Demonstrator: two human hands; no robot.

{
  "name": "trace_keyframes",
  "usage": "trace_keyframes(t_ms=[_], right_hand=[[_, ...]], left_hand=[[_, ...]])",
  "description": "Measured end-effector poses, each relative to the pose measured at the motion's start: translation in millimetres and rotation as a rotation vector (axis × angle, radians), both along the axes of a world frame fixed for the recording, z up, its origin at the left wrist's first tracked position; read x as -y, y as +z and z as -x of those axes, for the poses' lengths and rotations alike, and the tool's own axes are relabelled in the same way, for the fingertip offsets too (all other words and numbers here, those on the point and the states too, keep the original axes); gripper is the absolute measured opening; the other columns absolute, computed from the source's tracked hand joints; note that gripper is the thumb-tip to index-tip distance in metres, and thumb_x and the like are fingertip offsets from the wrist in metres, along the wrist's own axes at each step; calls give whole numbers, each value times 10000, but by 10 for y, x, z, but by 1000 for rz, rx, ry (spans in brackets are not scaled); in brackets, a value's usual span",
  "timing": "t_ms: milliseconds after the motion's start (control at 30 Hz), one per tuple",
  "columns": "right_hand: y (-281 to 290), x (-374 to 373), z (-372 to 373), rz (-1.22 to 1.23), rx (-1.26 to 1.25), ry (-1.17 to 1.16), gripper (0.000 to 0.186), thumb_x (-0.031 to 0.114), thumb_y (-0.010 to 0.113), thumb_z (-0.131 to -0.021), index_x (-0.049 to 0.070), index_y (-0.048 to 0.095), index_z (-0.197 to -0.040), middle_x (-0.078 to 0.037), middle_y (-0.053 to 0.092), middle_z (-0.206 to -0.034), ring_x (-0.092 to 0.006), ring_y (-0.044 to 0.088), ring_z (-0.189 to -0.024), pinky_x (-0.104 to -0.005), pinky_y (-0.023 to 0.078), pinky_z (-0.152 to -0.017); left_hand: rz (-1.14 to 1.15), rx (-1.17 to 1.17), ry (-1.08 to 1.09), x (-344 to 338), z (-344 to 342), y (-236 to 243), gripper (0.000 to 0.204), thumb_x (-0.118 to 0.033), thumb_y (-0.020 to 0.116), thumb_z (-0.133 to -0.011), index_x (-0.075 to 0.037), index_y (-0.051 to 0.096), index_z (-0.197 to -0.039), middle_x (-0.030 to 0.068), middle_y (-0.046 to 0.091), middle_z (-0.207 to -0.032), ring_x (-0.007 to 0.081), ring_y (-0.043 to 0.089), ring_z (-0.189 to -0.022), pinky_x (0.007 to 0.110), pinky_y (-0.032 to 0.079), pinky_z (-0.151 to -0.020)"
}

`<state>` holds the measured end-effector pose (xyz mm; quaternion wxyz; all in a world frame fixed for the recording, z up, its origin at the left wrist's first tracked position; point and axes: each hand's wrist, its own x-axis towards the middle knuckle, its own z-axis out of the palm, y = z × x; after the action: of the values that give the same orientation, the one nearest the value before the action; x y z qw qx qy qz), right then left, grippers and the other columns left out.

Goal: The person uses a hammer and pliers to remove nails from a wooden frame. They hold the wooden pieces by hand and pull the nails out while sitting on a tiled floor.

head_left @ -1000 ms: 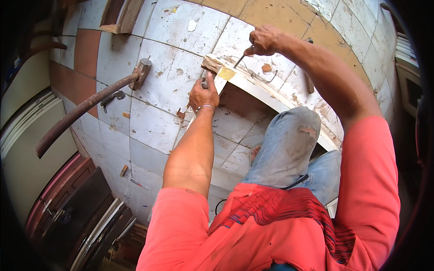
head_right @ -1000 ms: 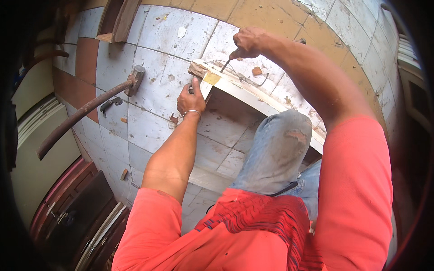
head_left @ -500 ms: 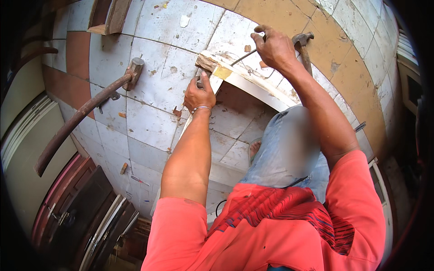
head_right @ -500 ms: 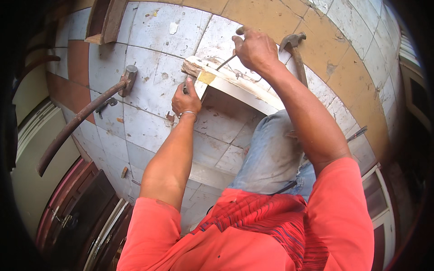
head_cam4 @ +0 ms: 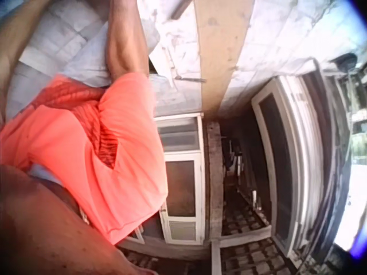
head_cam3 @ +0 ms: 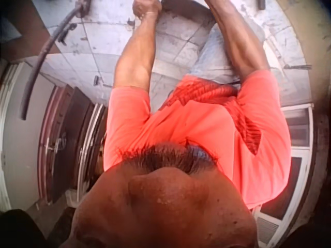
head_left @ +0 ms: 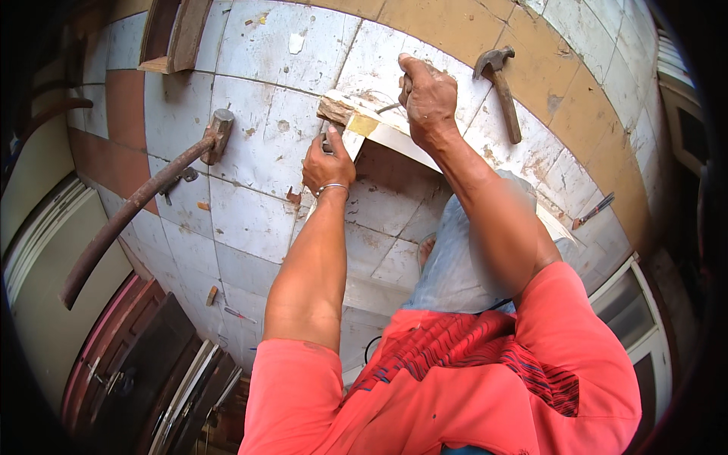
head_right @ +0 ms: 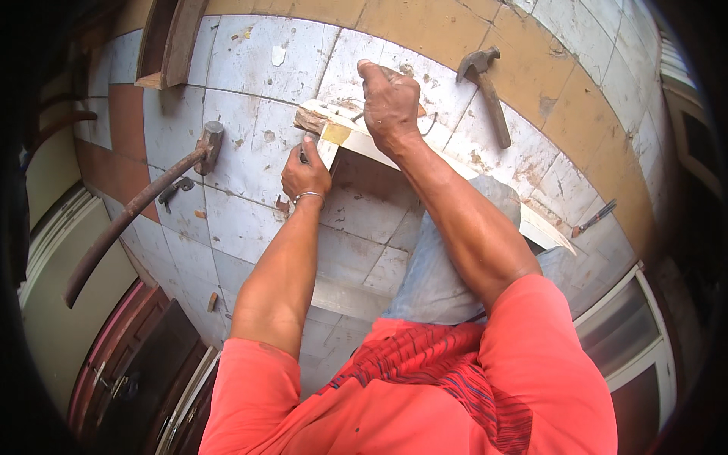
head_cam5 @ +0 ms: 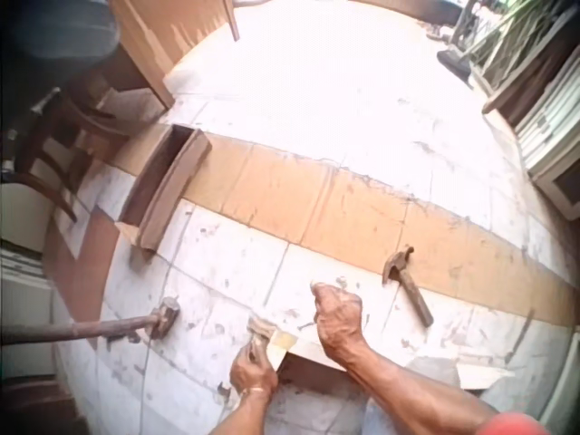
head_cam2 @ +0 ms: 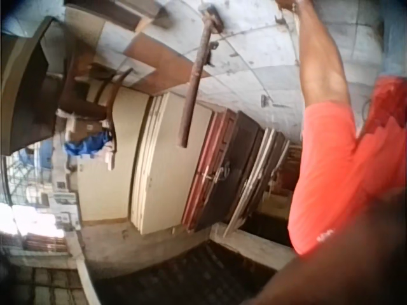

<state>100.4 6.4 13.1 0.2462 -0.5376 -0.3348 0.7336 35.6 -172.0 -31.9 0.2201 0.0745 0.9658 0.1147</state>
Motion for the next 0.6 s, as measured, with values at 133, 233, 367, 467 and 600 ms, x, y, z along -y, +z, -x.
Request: trace_keyframes(t_ms=[133,233,367,467,600], right_hand=[[79,46,-38,-17,-19,-40,410,211,638,-941,94,491,-577,73,413,-583,-58,326,-567,-281,279,-518],[151,125,-91,-168,50,89,432,242,608,-969,38,519,-599,44,453,-580,-62,363,-588,-279,325,-539],[429,800,-169,-892,-81,524,388,138,562,-966,39,499,-595,-60,432,-536,-166,428,-492,-332,426,-549],[546,700,-118,-762,-154,472,387,146,561,-963,30,512,-597,-74,445,-537,-181,451,-491,-340,432,-542],[698,80,-153,-490,-64,357,429,272,617,-941,24,538,-601,-124,545,-545,-254,489,-497,-387,457,-583]], left_hand=[[35,16,0,-23,-33,-5,644,-611,445,-949,-70,722,-1164,231,713,-1089,427,669,-1029,481,514,-882],[32,5,-10,42,-40,-36,610,-580,452,-963,-61,729,-1127,228,716,-1072,431,671,-1010,477,514,-878],[-30,21,-9,115,-38,-137,561,-559,522,-949,-57,738,-1079,224,725,-953,433,682,-877,489,525,-766],[-32,133,-57,387,-61,-298,492,-482,455,-1016,-65,659,-1181,154,682,-1167,259,636,-1053,385,496,-871],[-35,36,-19,231,-25,-290,584,-544,470,-977,-29,733,-1054,238,719,-936,452,677,-877,506,520,-744]])
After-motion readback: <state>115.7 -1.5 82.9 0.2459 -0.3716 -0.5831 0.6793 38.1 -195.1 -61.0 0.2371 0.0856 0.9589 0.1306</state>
